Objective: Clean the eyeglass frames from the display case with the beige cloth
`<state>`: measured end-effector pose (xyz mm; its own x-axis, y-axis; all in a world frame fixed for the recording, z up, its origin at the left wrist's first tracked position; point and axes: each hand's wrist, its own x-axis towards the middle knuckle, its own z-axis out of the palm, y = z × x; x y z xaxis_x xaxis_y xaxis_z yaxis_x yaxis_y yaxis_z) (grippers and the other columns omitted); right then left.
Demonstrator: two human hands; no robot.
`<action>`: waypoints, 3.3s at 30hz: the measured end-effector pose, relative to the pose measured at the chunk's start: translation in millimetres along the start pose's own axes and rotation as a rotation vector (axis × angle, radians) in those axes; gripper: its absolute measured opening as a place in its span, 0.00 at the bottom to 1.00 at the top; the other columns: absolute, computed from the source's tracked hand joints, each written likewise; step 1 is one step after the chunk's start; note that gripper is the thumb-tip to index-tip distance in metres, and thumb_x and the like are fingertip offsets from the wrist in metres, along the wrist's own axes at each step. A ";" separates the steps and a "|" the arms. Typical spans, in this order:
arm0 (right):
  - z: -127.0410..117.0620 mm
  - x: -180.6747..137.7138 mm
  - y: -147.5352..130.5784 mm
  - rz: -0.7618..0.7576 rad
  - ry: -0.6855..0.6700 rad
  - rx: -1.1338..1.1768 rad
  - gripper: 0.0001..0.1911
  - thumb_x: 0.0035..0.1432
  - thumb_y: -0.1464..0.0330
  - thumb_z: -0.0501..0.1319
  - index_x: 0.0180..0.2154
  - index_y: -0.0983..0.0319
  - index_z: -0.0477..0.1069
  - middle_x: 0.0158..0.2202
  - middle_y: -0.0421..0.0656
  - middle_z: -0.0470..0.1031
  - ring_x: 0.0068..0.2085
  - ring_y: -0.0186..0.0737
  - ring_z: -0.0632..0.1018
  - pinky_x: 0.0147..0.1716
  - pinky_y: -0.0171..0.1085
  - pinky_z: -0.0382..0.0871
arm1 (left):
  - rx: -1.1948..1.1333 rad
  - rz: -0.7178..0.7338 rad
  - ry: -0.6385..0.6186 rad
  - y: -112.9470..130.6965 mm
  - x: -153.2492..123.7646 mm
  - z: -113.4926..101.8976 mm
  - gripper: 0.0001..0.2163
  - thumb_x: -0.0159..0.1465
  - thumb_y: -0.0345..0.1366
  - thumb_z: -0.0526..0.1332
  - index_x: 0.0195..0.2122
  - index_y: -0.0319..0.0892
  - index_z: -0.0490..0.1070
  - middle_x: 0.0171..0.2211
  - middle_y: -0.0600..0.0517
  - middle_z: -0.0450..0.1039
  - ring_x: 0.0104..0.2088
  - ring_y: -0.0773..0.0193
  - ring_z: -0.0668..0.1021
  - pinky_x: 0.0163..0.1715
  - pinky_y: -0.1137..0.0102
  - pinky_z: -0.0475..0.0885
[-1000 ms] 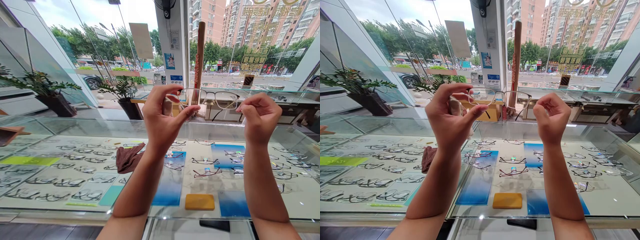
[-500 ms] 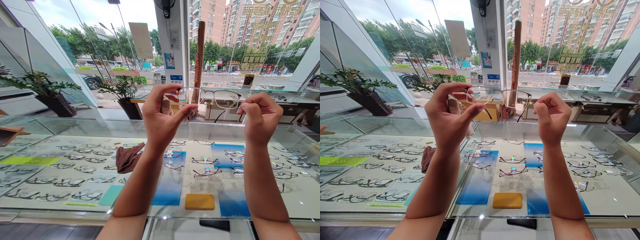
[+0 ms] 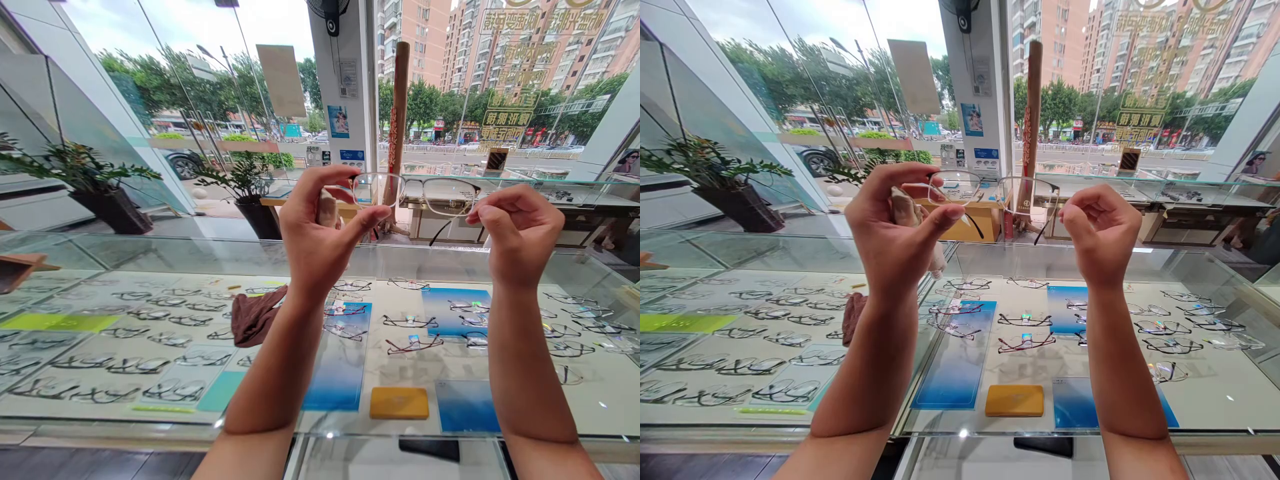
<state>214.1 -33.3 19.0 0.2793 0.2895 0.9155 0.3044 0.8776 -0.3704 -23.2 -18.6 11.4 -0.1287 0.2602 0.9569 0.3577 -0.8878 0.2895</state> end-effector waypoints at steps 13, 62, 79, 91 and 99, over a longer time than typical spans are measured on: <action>0.0 -1.5 -6.3 0.045 -0.007 0.007 0.09 0.45 0.77 0.60 0.21 0.57 0.73 0.21 0.36 0.73 0.24 0.36 0.74 0.26 0.39 0.70 | -0.032 -0.007 -0.036 0.8 -0.2 -0.9 0.21 0.56 0.51 0.77 0.49 0.54 0.77 0.43 0.53 0.80 0.38 0.60 0.81 0.37 0.62 0.77; -0.3 -0.2 13.4 0.154 -0.040 -0.001 0.12 0.57 0.71 0.66 0.24 0.58 0.69 0.20 0.34 0.69 0.23 0.31 0.71 0.25 0.35 0.67 | -0.015 0.101 -0.018 -12.6 1.0 -1.5 0.25 0.56 0.55 0.75 0.52 0.55 0.76 0.46 0.52 0.79 0.38 0.61 0.80 0.37 0.63 0.77; -2.0 -5.2 -5.6 0.147 -0.040 -0.038 0.04 0.59 0.66 0.67 0.31 0.56 0.76 0.30 0.38 0.81 0.31 0.37 0.81 0.34 0.40 0.79 | -0.092 0.044 -0.036 -38.2 6.7 -1.8 0.24 0.57 0.59 0.72 0.51 0.55 0.77 0.42 0.52 0.80 0.39 0.61 0.83 0.36 0.66 0.79; 0.6 -4.1 0.1 0.140 0.000 -0.052 0.05 0.56 0.72 0.66 0.29 0.56 0.76 0.30 0.38 0.81 0.31 0.38 0.81 0.34 0.40 0.78 | 0.024 0.061 0.012 -10.1 -2.8 1.7 0.25 0.56 0.54 0.75 0.53 0.56 0.77 0.46 0.52 0.79 0.39 0.59 0.81 0.40 0.61 0.78; 3.7 -3.0 -2.0 0.144 0.040 0.014 0.07 0.60 0.72 0.63 0.31 0.56 0.77 0.32 0.40 0.82 0.33 0.39 0.83 0.29 0.38 0.76 | 0.076 0.162 0.069 -5.7 -0.7 7.0 0.25 0.56 0.54 0.75 0.53 0.56 0.76 0.46 0.52 0.79 0.42 0.56 0.81 0.43 0.60 0.78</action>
<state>209.3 -34.6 17.6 0.3556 0.3975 0.8459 0.2455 0.8336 -0.4948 -18.6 -11.1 9.2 -0.1260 0.0874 0.9882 0.4475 -0.8840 0.1352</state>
